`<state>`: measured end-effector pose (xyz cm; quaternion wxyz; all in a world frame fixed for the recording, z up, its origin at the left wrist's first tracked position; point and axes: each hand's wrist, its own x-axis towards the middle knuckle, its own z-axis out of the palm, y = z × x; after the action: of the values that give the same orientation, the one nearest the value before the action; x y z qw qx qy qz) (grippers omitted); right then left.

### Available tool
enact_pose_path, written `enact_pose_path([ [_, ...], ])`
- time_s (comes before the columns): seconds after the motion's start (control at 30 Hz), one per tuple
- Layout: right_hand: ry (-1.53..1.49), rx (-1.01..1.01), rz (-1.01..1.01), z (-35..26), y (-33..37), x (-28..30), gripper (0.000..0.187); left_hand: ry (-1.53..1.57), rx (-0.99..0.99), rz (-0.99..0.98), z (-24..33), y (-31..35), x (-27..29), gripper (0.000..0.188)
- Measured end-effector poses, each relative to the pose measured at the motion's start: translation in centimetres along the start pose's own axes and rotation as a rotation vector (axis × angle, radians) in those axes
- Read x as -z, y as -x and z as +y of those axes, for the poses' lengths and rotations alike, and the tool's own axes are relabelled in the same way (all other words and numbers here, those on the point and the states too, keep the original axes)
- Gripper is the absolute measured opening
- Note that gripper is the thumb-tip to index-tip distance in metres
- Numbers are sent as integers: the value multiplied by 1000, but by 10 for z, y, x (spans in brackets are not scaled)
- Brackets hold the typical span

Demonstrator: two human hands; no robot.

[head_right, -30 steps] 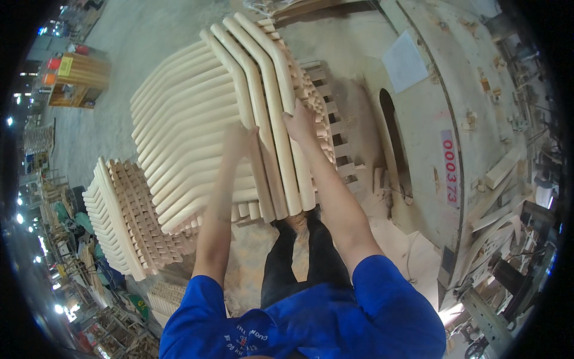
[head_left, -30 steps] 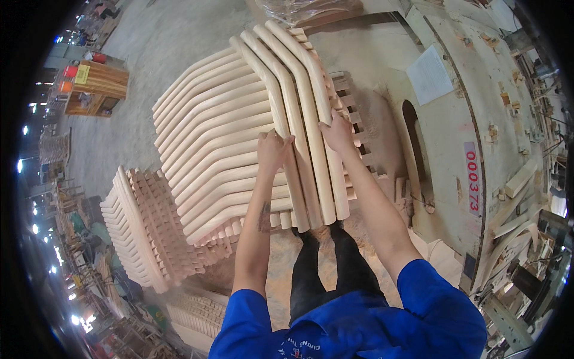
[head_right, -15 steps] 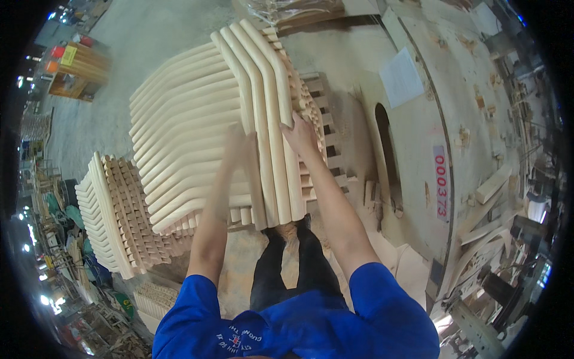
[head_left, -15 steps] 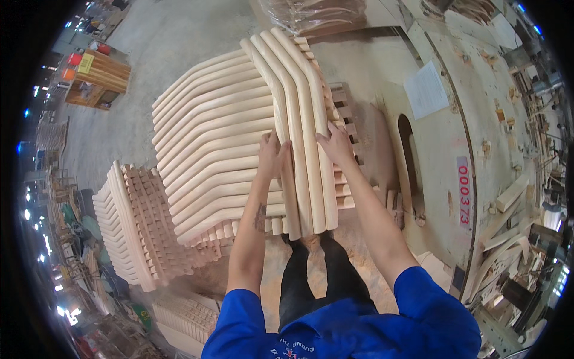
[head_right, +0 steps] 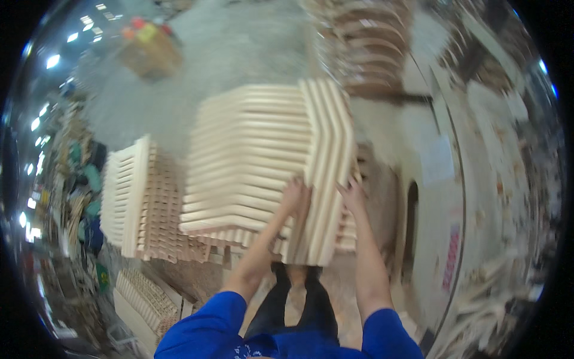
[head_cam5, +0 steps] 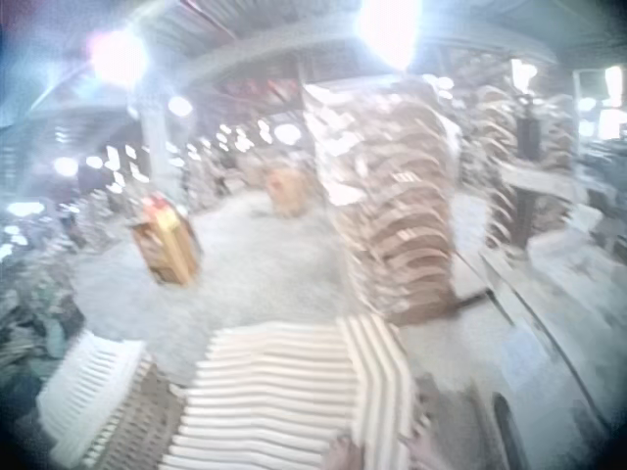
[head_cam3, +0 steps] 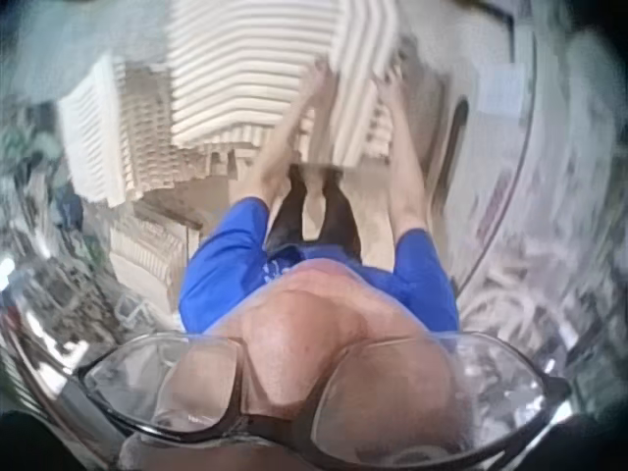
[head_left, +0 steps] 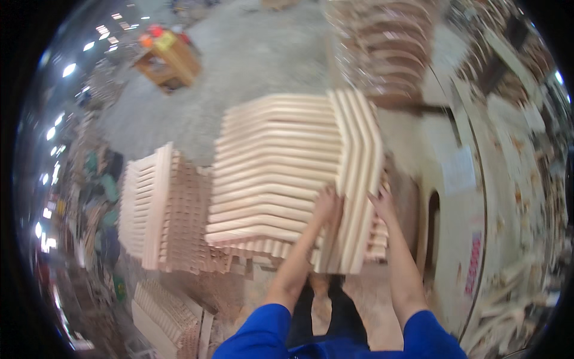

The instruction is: The person repeatedly picks up curved wooden parts from a machine jig, carries them to a nearby pile, and stacks them in neat rows. The person handles the parts by hand, moving them from the machine to the stack and back again.

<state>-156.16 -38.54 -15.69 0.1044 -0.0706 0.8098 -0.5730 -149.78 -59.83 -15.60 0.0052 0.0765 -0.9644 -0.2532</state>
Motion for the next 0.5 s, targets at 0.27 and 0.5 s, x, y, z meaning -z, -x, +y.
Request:
enact_pose_path([
  [0.27, 354, 109, 209, -53, 163, 1, 43, 98, -65, 47, -25, 271, 109, 51],
  [0.5, 413, 63, -385, -79, 346, -98, 38, 336, 833, -216, -138, 577, 191, 32],
])
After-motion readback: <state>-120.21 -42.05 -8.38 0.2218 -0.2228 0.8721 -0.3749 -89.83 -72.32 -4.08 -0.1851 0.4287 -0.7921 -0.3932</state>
